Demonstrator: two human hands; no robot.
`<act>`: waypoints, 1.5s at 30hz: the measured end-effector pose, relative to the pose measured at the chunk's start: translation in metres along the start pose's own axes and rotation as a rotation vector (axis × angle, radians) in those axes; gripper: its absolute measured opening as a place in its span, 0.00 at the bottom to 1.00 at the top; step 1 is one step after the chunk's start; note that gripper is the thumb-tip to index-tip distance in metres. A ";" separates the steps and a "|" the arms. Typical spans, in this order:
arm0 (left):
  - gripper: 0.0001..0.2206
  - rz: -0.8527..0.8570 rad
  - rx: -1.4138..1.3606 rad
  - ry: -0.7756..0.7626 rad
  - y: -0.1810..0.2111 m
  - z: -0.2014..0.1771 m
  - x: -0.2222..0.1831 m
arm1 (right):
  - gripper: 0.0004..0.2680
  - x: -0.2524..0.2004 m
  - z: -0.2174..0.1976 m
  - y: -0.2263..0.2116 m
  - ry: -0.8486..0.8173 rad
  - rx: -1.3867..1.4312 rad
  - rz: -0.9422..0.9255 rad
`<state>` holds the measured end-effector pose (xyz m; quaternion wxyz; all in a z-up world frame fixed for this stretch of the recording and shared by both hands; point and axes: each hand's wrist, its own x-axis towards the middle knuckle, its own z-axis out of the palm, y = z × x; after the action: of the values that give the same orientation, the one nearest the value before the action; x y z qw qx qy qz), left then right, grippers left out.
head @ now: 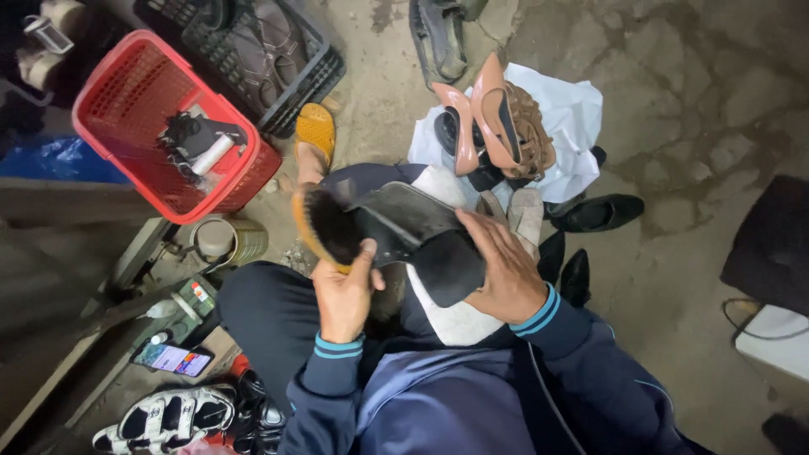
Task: A person is repairing a shoe by brushing the sole and then using a hammer to tap it into place.
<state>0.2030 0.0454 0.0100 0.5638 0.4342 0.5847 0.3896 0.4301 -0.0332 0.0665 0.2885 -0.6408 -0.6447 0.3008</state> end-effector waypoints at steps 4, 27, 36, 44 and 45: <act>0.08 0.037 0.014 -0.074 0.003 0.009 -0.005 | 0.39 0.019 0.006 -0.018 -0.001 -0.046 0.029; 0.14 -0.300 0.722 0.439 -0.333 -0.251 -0.009 | 0.30 0.019 0.053 0.034 0.336 -0.419 -0.194; 0.09 -0.519 0.725 0.233 -0.442 -0.211 -0.034 | 0.32 0.026 0.058 0.024 0.337 -0.425 -0.171; 0.29 -0.881 1.040 0.012 -0.382 -0.259 -0.022 | 0.33 0.017 0.055 0.037 0.234 -0.477 -0.239; 0.27 -0.908 1.022 0.007 -0.371 -0.265 -0.018 | 0.33 0.017 0.054 0.037 0.225 -0.488 -0.252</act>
<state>-0.0867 -0.0814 -0.3190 0.3935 0.3561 0.8213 -0.2091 0.4128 -0.0170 0.0028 0.2305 -0.6356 -0.7364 0.0259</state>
